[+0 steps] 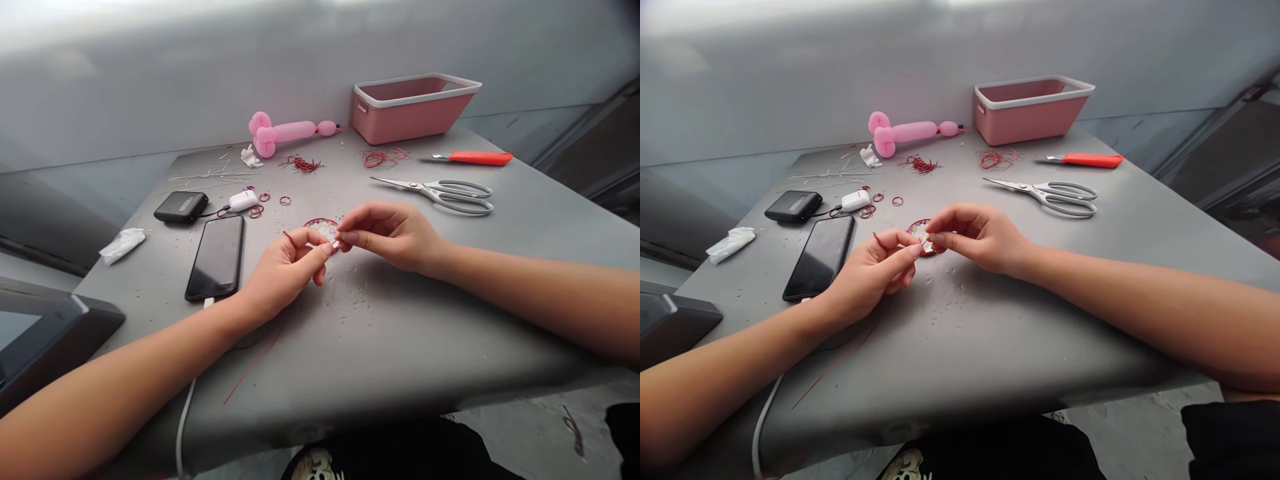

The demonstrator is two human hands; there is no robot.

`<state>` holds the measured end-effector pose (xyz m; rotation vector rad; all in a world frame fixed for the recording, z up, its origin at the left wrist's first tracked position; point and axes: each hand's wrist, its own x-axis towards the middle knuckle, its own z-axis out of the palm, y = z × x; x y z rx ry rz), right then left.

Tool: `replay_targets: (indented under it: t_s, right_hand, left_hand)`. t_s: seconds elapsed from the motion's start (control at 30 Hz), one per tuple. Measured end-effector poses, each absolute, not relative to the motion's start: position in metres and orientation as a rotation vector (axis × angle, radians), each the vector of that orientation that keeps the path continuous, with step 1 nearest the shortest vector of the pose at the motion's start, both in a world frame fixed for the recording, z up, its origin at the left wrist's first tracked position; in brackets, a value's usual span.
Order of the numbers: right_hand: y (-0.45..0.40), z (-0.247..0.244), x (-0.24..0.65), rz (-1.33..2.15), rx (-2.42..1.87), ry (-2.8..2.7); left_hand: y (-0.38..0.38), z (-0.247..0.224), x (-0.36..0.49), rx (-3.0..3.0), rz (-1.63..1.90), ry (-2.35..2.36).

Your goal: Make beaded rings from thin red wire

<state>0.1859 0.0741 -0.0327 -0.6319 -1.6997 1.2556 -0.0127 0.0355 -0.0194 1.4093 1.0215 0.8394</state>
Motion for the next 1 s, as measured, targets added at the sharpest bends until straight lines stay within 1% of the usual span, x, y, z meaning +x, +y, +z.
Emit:
replay_targets:
  t_s: [0.27, 0.5, 0.73, 0.8, 1.0]
  right_hand:
    - [0.0754, -0.0334, 0.1858, 1.221, -0.62, -1.723]
    - [0.0756, -0.0345, 0.1867, 1.069, -0.538, -1.813]
    - [0.0753, -0.0336, 0.1873, 1.005, -0.606, -1.968]
    - [0.0756, -0.0347, 0.1876, 0.902, -0.586, -2.054]
    - [0.0757, -0.0406, 0.1893, 0.414, -0.475, -2.223]
  left_hand:
    - [0.036, -0.0191, -0.012, 1.422, 0.853, 1.013]
    - [0.0342, -0.0157, -0.0121, 1.436, 0.847, 1.005]
    - [0.0345, -0.02, -0.0123, 1.541, 0.797, 1.08]
    - [0.0335, -0.0217, -0.0124, 1.626, 0.792, 1.063]
    - [0.0285, -0.0235, -0.0139, 1.974, 0.797, 1.122]
